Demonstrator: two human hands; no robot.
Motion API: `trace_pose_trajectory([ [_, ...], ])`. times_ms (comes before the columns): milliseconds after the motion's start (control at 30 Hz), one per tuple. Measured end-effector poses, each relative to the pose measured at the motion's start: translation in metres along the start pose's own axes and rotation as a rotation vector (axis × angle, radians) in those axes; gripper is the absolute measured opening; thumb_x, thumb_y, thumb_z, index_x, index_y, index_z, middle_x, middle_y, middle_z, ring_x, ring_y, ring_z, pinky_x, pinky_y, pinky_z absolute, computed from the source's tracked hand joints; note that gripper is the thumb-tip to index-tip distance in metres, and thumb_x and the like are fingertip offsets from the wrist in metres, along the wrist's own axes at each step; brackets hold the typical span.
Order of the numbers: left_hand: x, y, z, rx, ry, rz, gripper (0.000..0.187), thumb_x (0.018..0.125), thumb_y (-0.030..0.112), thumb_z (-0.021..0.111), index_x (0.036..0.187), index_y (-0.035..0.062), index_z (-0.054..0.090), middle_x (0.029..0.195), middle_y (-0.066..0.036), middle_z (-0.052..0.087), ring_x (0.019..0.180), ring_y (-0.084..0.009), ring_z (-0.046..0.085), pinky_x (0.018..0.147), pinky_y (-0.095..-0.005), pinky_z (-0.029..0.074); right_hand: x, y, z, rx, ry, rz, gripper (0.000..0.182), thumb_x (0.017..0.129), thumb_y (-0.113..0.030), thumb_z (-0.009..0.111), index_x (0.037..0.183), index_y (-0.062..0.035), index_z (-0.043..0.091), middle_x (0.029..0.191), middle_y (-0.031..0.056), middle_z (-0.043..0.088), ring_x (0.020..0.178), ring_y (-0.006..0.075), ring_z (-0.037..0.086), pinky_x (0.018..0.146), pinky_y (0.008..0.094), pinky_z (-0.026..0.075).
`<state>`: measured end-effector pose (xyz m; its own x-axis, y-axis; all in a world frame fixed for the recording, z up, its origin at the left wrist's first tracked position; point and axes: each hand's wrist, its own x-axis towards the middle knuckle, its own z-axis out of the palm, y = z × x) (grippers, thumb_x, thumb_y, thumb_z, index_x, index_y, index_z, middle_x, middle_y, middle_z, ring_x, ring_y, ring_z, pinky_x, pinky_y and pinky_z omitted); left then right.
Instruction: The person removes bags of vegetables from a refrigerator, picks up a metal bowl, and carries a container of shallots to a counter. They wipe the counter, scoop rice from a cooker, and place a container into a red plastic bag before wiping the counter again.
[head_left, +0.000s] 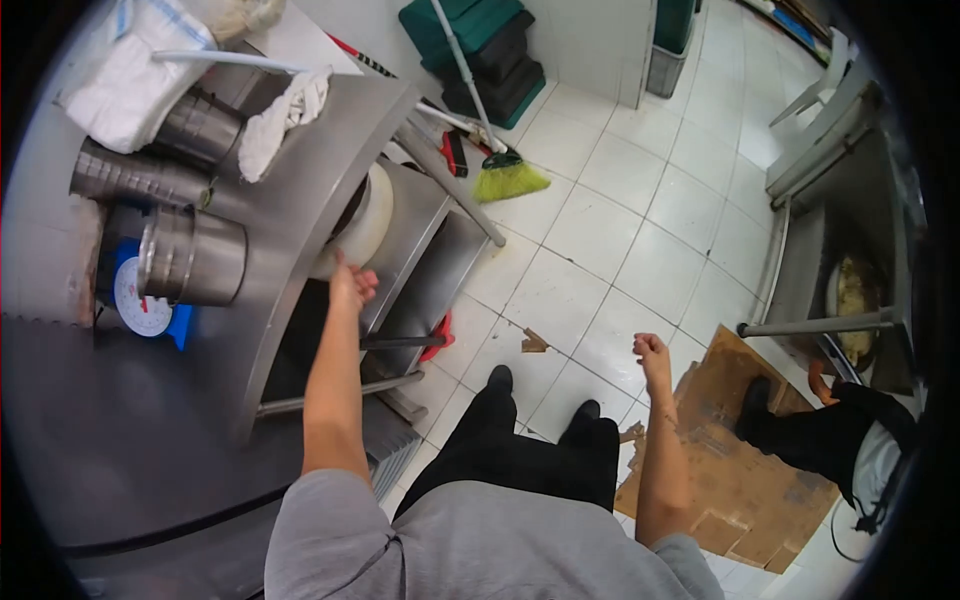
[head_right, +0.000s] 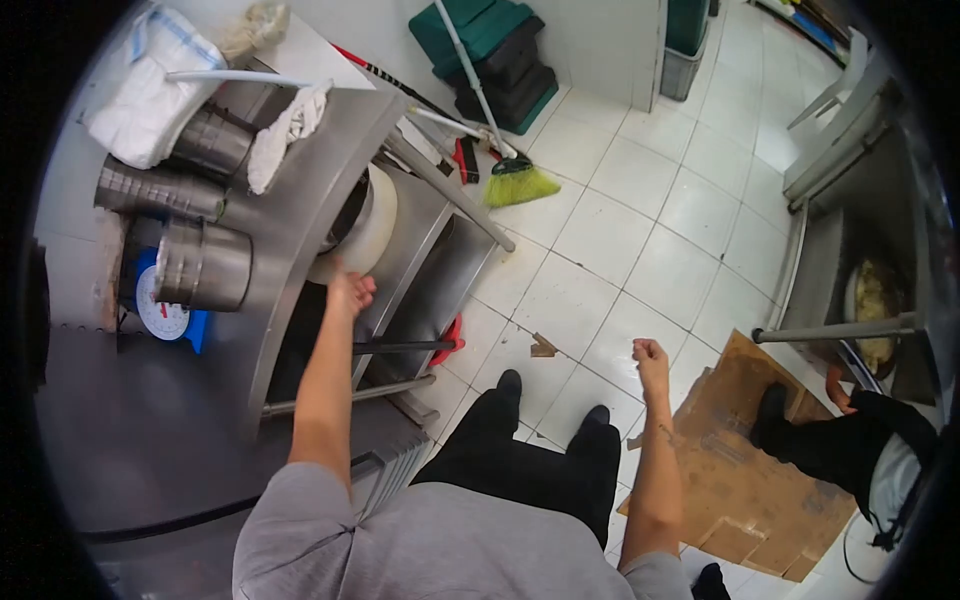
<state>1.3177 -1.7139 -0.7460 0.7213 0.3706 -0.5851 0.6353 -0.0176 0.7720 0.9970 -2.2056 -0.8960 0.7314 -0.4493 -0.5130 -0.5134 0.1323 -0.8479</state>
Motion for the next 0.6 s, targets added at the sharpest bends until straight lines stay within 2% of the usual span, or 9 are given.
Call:
trace_pose_trajectory([
  [100, 0.06, 0.031, 0.001, -0.184, 0.21, -0.085, 0.079, 0.078, 0.074, 0.04, 0.112, 0.0032, 0.037, 0.066, -0.018, 0.057, 0.049, -0.0246, 0.054, 0.045, -0.0339, 0.04, 0.001, 0.051, 0.061, 0.144, -0.066, 0.1, 0.022, 0.086, -0.024, 0.057, 0.1, -0.0077, 0.062, 0.085, 0.0011, 0.062, 0.077, 0.0113, 0.058, 0.065, 0.0279, 0.045],
  [133, 0.094, 0.031, -0.014, -0.215, 0.06, -0.119, 0.077, 0.076, 0.073, 0.044, 0.111, 0.0049, 0.037, 0.075, -0.019, 0.059, 0.054, -0.025, 0.056, 0.047, -0.0325, 0.041, 0.001, 0.07, 0.079, 0.157, -0.11, 0.143, 0.022, 0.087, -0.024, 0.056, 0.1, -0.0078, 0.062, 0.086, 0.0017, 0.062, 0.077, 0.0122, 0.059, 0.065, 0.0281, 0.046],
  [200, 0.125, 0.026, -0.017, -0.312, 0.032, -0.091, 0.053, 0.082, 0.053, 0.049, 0.107, 0.007, 0.038, 0.086, -0.018, 0.059, 0.061, -0.0249, 0.058, 0.05, -0.0319, 0.042, -0.009, 0.08, 0.115, 0.13, -0.169, 0.185, 0.022, 0.087, -0.025, 0.056, 0.099, -0.0079, 0.062, 0.086, 0.0015, 0.062, 0.076, 0.0117, 0.059, 0.064, 0.0261, 0.045],
  [300, 0.149, 0.014, -0.018, -0.56, 0.02, 0.063, 0.024, 0.082, 0.025, 0.052, 0.096, 0.008, 0.043, 0.088, -0.014, 0.058, 0.065, -0.0244, 0.058, 0.052, -0.0318, 0.044, -0.012, 0.083, 0.15, 0.16, -0.276, 0.173, 0.022, 0.087, -0.025, 0.057, 0.099, -0.0072, 0.062, 0.087, 0.0012, 0.062, 0.076, 0.0113, 0.058, 0.065, 0.0254, 0.044],
  [400, 0.125, -0.01, -0.02, -0.591, 0.036, 0.139, 0.007, 0.077, 0.007, 0.049, 0.085, 0.0084, 0.048, 0.081, -0.008, 0.054, 0.068, -0.023, 0.058, 0.052, -0.0327, 0.044, -0.005, 0.066, 0.164, 0.164, -0.345, 0.141, 0.024, 0.088, -0.026, 0.057, 0.101, -0.0064, 0.061, 0.09, 0.0016, 0.061, 0.078, 0.0111, 0.058, 0.067, 0.025, 0.044],
  [433, 0.121, -0.027, -0.027, -0.609, 0.054, 0.17, 0.004, 0.076, 0.004, 0.05, 0.076, 0.0079, 0.048, 0.075, -0.005, 0.051, 0.067, -0.0216, 0.055, 0.051, -0.0329, 0.044, -0.001, 0.055, 0.166, 0.17, -0.364, 0.123, 0.025, 0.088, -0.026, 0.057, 0.102, -0.0062, 0.061, 0.092, 0.0019, 0.061, 0.079, 0.0111, 0.058, 0.068, 0.0249, 0.045],
  [500, 0.053, -0.049, -0.004, -0.434, 0.014, 0.182, 0.005, 0.074, 0.003, 0.051, 0.076, 0.0072, 0.049, 0.071, -0.004, 0.049, 0.063, -0.02, 0.052, 0.046, -0.0327, 0.042, 0.005, 0.027, 0.166, 0.242, -0.424, 0.113, 0.03, 0.088, -0.028, 0.057, 0.109, -0.0059, 0.058, 0.095, 0.0032, 0.061, 0.083, 0.0118, 0.058, 0.07, 0.0258, 0.046],
  [567, 0.02, -0.078, 0.008, -0.451, 0.002, 0.128, 0.005, 0.073, 0.002, 0.053, 0.076, 0.0045, 0.05, 0.066, -0.005, 0.048, 0.048, -0.021, 0.049, 0.036, -0.0349, 0.042, 0.007, -0.007, 0.165, 0.326, -0.481, 0.105, 0.037, 0.088, -0.03, 0.057, 0.116, -0.006, 0.053, 0.102, 0.006, 0.06, 0.089, 0.0137, 0.058, 0.072, 0.0276, 0.047],
  [600, 0.015, -0.099, 0.009, -0.401, -0.069, 0.175, 0.006, 0.073, 0.001, 0.054, 0.077, 0.0022, 0.049, 0.067, -0.007, 0.049, 0.047, -0.0215, 0.05, 0.034, -0.0345, 0.044, 0.006, -0.025, 0.164, 0.375, -0.508, 0.103, 0.042, 0.087, -0.032, 0.058, 0.12, -0.0063, 0.05, 0.106, 0.0082, 0.058, 0.092, 0.0153, 0.058, 0.074, 0.029, 0.048],
])
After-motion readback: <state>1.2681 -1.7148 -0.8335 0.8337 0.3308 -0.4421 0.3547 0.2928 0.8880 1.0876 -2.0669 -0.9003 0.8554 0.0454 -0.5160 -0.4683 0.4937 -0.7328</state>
